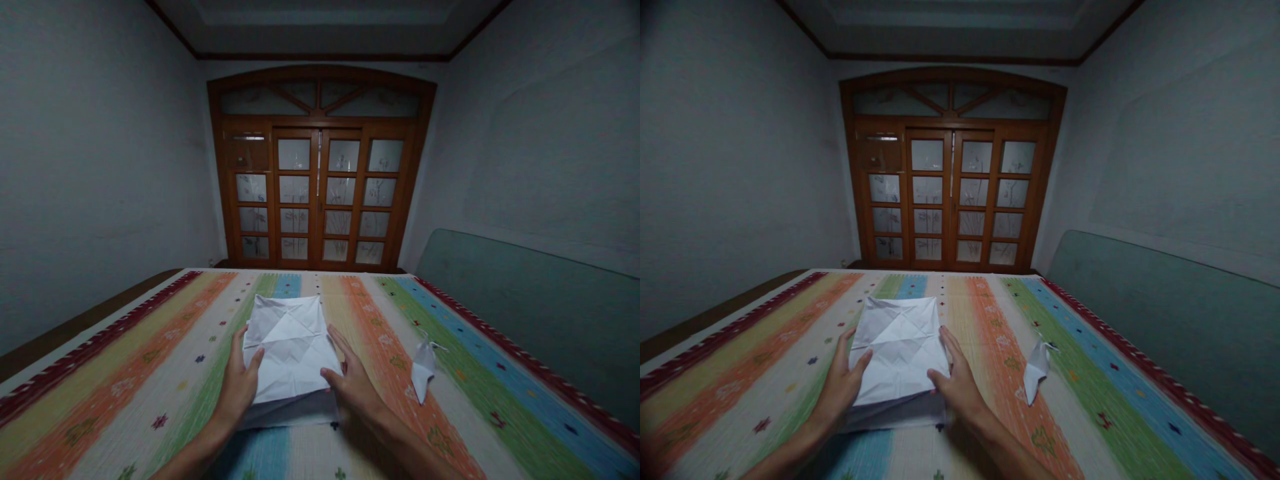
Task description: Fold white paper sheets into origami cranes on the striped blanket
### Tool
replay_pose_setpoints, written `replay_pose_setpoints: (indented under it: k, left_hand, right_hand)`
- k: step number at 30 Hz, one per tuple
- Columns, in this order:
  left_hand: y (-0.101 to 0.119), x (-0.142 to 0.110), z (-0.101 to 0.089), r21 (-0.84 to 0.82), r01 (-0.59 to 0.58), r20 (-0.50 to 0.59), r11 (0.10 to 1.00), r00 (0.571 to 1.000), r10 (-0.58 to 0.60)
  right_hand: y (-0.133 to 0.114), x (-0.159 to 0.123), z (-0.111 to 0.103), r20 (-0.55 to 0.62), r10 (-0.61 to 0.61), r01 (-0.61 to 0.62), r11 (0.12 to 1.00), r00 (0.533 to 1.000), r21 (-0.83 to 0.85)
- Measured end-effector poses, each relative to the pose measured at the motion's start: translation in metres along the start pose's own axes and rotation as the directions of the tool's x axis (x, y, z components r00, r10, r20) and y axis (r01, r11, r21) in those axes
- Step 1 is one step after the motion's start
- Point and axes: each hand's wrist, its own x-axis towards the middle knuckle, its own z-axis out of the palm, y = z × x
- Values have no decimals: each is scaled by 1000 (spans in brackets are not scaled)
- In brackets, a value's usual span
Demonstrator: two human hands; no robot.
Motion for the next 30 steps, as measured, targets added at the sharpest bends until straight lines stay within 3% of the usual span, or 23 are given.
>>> replay_pose_setpoints:
  k: [5,8,15,23,30]
  left_hand:
    - [-12,12,-4,107,-49,-14,993,999,51]
    - [-19,16,-7,213,-75,37,974,997,69]
    - [-30,18,-13,499,-135,207,856,978,34]
    - [-26,6,-16,717,-214,305,663,952,-22]
    - [-29,7,-16,767,-336,336,546,936,103]
  right_hand:
    - [2,19,10,69,-117,128,971,991,-202]
    - [2,31,20,103,-154,176,949,983,-263]
    - [12,36,37,176,-121,181,908,977,-377]
    - [14,15,35,236,-38,177,780,971,-601]
    - [-7,12,28,309,3,237,636,951,-735]
